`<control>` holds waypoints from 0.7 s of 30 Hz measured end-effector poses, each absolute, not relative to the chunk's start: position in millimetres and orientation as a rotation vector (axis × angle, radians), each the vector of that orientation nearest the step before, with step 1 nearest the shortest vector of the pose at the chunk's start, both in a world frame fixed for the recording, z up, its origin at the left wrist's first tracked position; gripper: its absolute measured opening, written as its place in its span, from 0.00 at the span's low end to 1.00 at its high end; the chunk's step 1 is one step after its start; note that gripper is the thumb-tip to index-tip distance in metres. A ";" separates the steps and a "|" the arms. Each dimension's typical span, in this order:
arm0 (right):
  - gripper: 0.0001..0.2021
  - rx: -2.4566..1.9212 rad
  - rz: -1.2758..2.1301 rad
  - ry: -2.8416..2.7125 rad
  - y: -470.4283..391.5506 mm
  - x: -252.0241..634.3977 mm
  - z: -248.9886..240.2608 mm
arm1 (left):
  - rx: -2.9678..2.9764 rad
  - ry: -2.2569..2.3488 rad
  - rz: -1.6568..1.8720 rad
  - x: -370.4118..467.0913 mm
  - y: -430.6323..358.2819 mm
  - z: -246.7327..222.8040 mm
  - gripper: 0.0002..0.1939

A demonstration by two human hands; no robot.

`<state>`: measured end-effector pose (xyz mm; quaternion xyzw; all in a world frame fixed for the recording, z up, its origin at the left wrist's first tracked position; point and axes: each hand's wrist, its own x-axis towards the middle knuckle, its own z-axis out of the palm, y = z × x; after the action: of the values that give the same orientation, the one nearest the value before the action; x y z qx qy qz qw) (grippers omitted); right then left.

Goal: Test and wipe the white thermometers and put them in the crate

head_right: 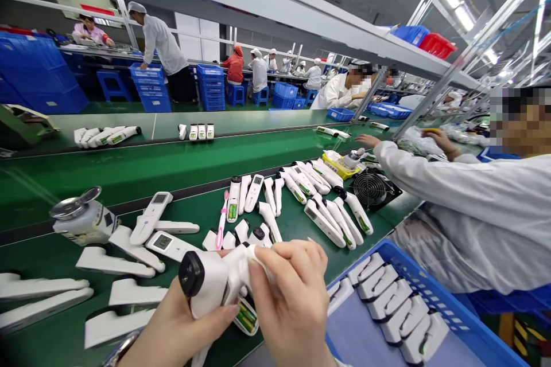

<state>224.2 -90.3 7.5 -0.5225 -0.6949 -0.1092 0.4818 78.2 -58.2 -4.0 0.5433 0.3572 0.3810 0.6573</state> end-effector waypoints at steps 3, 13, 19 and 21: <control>0.11 -1.232 -0.240 -1.778 -92.8 225.6 6.2 | 1.257 0.776 0.829 78.0 -57.8 -3.0 0.17; 0.10 -1.268 -0.280 -1.778 -95.1 228.5 3.0 | 1.250 0.846 0.797 77.0 -61.1 1.4 0.15; 0.12 -1.227 -0.194 -1.846 -95.5 225.4 2.9 | 1.250 0.811 0.755 78.8 -58.3 6.8 0.11; 0.11 -1.227 -0.194 -1.838 -95.6 225.2 3.1 | 1.232 0.808 0.732 79.6 -58.5 6.9 0.09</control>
<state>225.2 -95.6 3.1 -0.4952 -0.7418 -0.0783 0.4454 79.6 -58.5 6.9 0.5489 0.3600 0.3261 0.6802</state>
